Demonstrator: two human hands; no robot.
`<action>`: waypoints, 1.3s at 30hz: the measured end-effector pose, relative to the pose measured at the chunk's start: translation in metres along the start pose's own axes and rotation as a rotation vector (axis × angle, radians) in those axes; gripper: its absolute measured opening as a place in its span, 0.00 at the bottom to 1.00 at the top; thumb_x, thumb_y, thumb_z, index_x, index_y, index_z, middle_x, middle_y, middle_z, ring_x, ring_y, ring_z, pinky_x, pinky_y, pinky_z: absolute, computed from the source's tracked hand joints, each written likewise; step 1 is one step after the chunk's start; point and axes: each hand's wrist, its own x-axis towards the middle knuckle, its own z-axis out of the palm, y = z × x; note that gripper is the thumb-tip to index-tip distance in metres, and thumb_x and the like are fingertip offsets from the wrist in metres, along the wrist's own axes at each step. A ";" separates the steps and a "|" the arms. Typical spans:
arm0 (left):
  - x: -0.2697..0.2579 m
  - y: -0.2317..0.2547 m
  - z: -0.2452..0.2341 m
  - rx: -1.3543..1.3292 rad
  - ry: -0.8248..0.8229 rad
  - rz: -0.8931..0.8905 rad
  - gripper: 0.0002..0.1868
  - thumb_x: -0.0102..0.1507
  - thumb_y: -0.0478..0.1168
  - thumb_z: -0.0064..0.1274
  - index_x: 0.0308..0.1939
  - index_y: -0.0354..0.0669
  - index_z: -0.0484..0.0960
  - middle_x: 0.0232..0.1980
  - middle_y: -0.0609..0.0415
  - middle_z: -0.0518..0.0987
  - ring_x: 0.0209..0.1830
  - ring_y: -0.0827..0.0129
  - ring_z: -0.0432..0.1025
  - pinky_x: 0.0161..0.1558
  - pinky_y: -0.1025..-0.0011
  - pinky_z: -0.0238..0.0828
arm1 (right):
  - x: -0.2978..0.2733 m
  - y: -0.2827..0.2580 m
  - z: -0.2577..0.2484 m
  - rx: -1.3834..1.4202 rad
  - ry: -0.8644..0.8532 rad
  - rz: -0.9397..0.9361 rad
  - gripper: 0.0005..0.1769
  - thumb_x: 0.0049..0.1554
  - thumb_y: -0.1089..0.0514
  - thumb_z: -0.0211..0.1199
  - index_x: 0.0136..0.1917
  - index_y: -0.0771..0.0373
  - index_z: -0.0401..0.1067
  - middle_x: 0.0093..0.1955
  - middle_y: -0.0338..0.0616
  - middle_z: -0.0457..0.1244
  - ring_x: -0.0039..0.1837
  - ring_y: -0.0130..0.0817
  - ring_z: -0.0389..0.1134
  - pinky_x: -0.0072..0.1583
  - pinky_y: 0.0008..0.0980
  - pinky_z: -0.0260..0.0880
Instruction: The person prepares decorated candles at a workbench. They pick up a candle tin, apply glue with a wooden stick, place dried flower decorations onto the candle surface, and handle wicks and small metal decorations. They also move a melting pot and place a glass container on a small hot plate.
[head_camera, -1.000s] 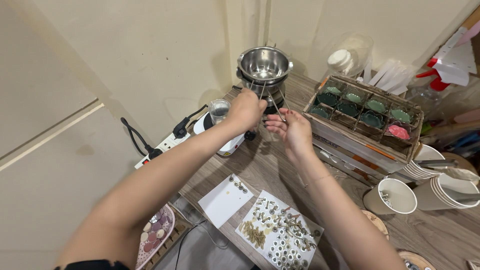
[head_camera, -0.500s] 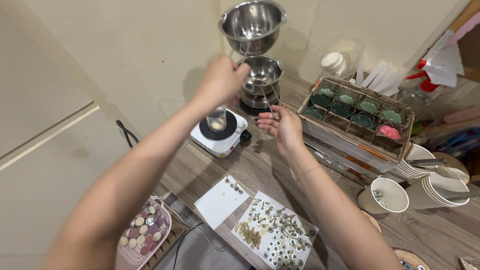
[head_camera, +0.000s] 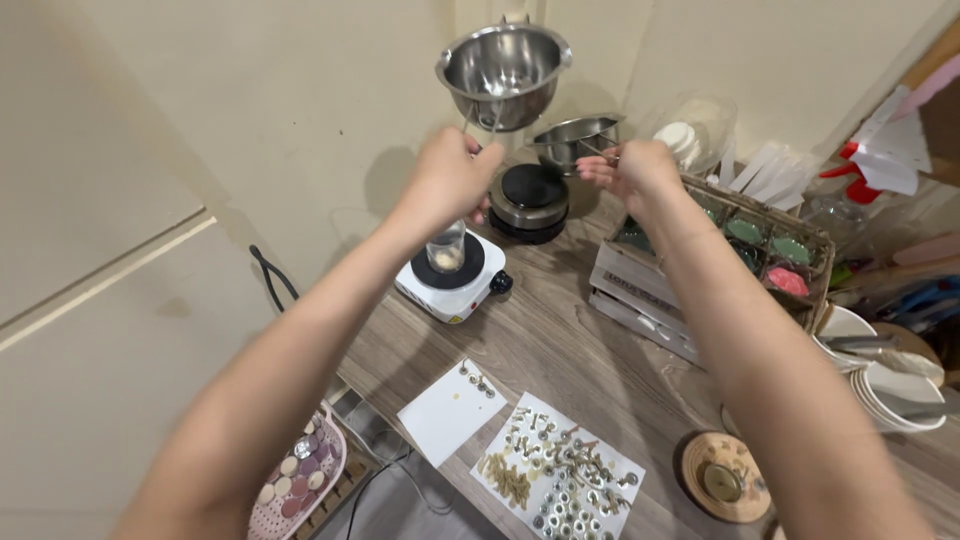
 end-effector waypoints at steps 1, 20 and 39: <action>0.006 -0.002 0.004 -0.002 -0.031 -0.024 0.20 0.65 0.43 0.50 0.31 0.23 0.77 0.17 0.51 0.75 0.12 0.69 0.72 0.15 0.70 0.71 | 0.021 0.004 -0.005 -0.021 -0.023 0.016 0.14 0.65 0.67 0.34 0.59 0.78 0.53 0.54 0.69 0.66 0.51 0.47 0.72 0.53 0.37 0.78; 0.003 -0.004 0.031 0.009 -0.113 -0.160 0.16 0.63 0.38 0.49 0.31 0.21 0.78 0.21 0.46 0.78 0.14 0.64 0.75 0.19 0.67 0.77 | 0.317 0.137 -0.114 0.155 0.126 0.398 0.14 0.65 0.67 0.36 0.59 0.81 0.54 0.55 0.72 0.63 0.39 0.45 0.67 0.40 0.33 0.73; 0.005 -0.041 0.130 -0.100 -0.008 -0.252 0.26 0.64 0.40 0.50 0.52 0.15 0.61 0.28 0.42 0.82 0.20 0.61 0.79 0.26 0.68 0.78 | -0.022 -0.110 0.024 0.067 0.167 -0.032 0.36 0.67 0.46 0.37 0.81 0.66 0.37 0.84 0.59 0.31 0.82 0.64 0.42 0.77 0.52 0.49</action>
